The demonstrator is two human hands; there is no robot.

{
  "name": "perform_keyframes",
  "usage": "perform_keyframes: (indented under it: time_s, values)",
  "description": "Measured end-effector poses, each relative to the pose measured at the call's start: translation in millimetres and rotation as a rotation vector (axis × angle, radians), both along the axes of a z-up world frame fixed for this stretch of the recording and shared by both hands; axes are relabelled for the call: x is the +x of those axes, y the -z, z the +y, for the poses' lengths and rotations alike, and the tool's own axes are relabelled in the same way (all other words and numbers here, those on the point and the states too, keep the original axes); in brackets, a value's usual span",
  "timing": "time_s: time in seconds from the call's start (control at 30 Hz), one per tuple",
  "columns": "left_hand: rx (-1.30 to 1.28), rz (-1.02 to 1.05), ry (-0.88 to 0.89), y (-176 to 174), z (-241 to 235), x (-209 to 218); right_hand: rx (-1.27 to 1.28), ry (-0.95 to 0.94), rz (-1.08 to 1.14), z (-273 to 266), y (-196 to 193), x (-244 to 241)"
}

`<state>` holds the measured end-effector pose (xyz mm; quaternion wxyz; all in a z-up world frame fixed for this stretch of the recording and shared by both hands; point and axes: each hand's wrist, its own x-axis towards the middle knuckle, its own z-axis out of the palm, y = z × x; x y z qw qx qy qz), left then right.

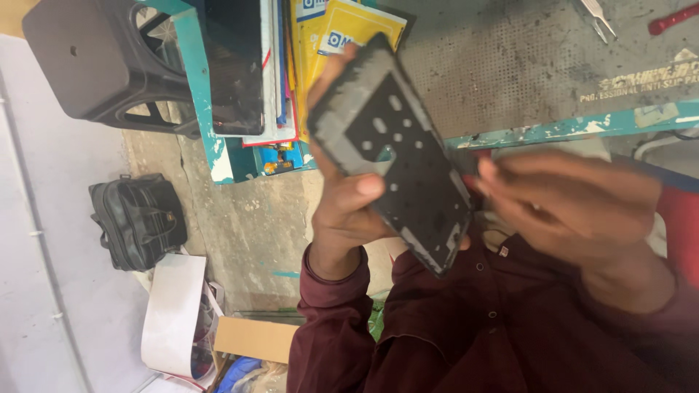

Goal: The person cleans the interior frame of a disassembled smartphone. They use a brush to scrub the surface, apply a liquid from a bottle, and then use a metal tool to scrape and wipe the frame. The person repeats this process on different sections of the frame.

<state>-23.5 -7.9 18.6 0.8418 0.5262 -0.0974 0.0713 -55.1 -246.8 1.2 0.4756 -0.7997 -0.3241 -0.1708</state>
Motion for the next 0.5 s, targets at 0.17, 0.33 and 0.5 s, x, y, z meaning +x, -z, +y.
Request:
perform_keyframes:
  time_s: [0.17, 0.33, 0.5]
  values:
    - [0.536, -0.532, -0.184, 2, 8, 5, 0.062, -0.190, 0.182, -13, -3, 5]
    - [0.488, -0.399, -0.111, 9, -2, -3, 0.215, -0.062, 0.300, -25, 15, 13]
    - [0.291, -0.275, -0.034, 16, 0, -7, 0.331, -0.085, 0.620, -3, 7, 22]
